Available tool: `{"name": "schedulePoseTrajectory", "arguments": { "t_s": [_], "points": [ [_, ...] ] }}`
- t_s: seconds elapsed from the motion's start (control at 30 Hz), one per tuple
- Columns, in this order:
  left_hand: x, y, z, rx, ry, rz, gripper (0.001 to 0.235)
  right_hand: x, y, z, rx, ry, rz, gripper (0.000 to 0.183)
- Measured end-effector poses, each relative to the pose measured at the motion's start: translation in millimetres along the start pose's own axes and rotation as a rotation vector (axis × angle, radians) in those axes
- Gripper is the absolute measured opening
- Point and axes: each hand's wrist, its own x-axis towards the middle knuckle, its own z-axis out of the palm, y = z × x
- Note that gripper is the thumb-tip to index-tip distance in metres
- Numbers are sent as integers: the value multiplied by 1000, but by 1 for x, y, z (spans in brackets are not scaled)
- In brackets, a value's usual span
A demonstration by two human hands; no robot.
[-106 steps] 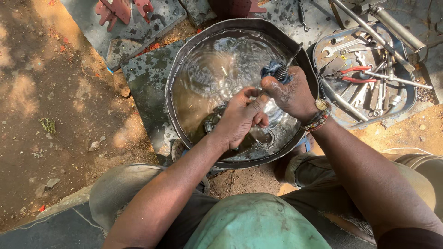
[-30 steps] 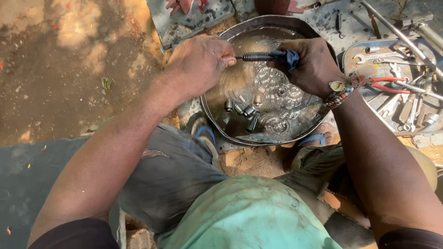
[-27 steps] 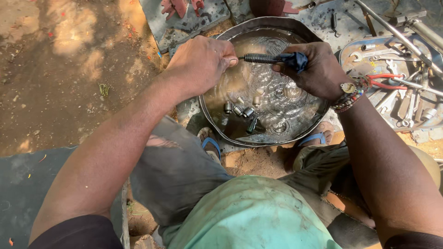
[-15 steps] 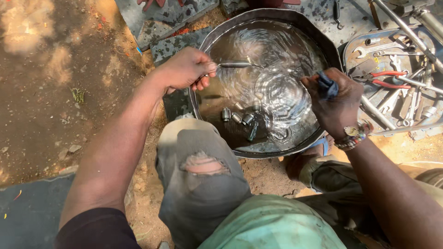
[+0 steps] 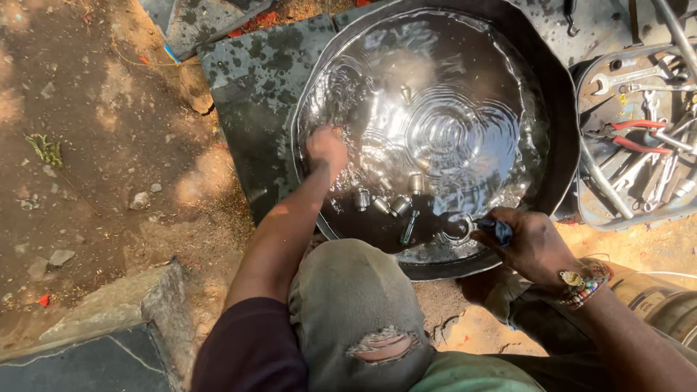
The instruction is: The person scrubs small metal springs and cylindrical components in a basin of water using a blue cloth. They repeatedly dip the parts into the water, wipe them with the cloth, and place them on the ground beside the basin.
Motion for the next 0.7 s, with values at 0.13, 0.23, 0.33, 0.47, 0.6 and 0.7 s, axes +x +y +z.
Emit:
{"name": "schedulePoseTrajectory", "arguments": {
  "t_s": [0.13,0.23,0.33,0.47,0.6,0.7],
  "points": [
    [-2,3,6,112,-15,221,20,8,-11,-5,17,13,-14,25],
    [-9,5,-2,-8,-81,208,15,11,-12,1,78,-87,207,27],
    [-27,14,-26,338,-46,549,12,11,-7,7,-12,-63,61,29],
    [-58,49,-87,-347,-119,386,15,19,-1,14,-153,-111,0,24],
    [-84,64,-164,-373,21,125,15,20,0,19,-172,-102,-85,31],
    [-74,38,-215,-458,247,164,13,18,8,20,-190,-103,-111,32]
  ]
}}
